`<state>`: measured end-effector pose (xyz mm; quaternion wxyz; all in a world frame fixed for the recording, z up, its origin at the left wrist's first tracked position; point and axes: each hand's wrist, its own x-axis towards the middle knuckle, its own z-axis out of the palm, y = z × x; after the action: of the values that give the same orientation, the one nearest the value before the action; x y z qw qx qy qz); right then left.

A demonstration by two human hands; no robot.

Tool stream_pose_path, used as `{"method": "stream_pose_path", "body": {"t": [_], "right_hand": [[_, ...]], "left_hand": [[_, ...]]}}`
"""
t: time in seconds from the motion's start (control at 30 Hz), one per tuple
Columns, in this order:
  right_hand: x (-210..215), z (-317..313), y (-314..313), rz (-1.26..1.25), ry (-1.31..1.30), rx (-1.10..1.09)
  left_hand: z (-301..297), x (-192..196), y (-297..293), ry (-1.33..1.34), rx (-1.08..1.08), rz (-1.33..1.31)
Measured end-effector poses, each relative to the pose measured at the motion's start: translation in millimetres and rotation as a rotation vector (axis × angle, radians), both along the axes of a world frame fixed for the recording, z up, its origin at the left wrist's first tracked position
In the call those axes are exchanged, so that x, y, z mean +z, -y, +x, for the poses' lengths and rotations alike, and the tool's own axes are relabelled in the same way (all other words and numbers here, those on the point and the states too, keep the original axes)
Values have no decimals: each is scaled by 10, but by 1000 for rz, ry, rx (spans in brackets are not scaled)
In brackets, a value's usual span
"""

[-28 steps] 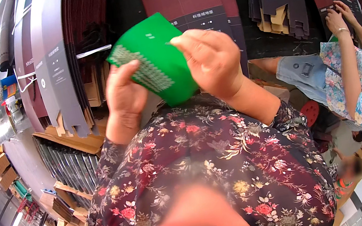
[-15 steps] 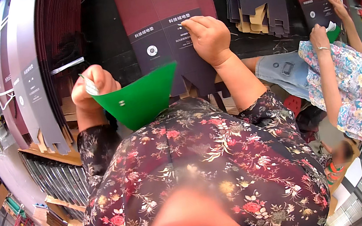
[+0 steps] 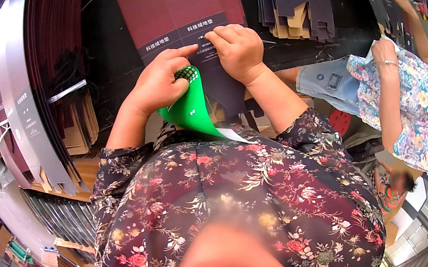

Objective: The person peels green circular stickers from a sheet and applies them to the designated area on dark maroon-colored cardboard boxes.

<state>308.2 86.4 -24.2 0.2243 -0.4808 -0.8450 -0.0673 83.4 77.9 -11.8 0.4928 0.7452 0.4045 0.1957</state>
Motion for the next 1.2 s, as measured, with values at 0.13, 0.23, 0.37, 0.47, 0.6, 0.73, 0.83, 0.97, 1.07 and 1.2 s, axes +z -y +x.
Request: {"method": "stream_pose_path", "body": {"t": [0.13, 0.23, 0.37, 0.47, 0.6, 0.73, 0.83, 0.97, 1.07, 1.2], "right_hand": [[4, -23, 12, 5, 10, 3], [63, -46, 122, -3, 11, -4], [107, -66, 200, -3, 16, 2], [94, -58, 220, 6, 19, 13], [85, -66, 245, 17, 20, 18], [88, -66, 254, 17, 1, 20], [70, -62, 264, 46, -9, 7], [49, -73, 263, 46, -8, 5], [31, -66, 270, 43, 2, 6], [69, -88, 268, 19, 3, 5]], "left_hand": [[44, 13, -19, -48, -45, 37], [46, 100, 58, -64, -67, 24], [55, 148, 126, -92, -67, 37], [44, 148, 130, -128, -86, 42], [34, 156, 134, -155, -102, 37], [34, 153, 136, -162, -102, 38], [38, 146, 137, -141, -85, 38], [46, 141, 154, -117, -53, 52], [58, 187, 135, -127, -33, 13], [75, 257, 106, -175, -20, 1]]}}
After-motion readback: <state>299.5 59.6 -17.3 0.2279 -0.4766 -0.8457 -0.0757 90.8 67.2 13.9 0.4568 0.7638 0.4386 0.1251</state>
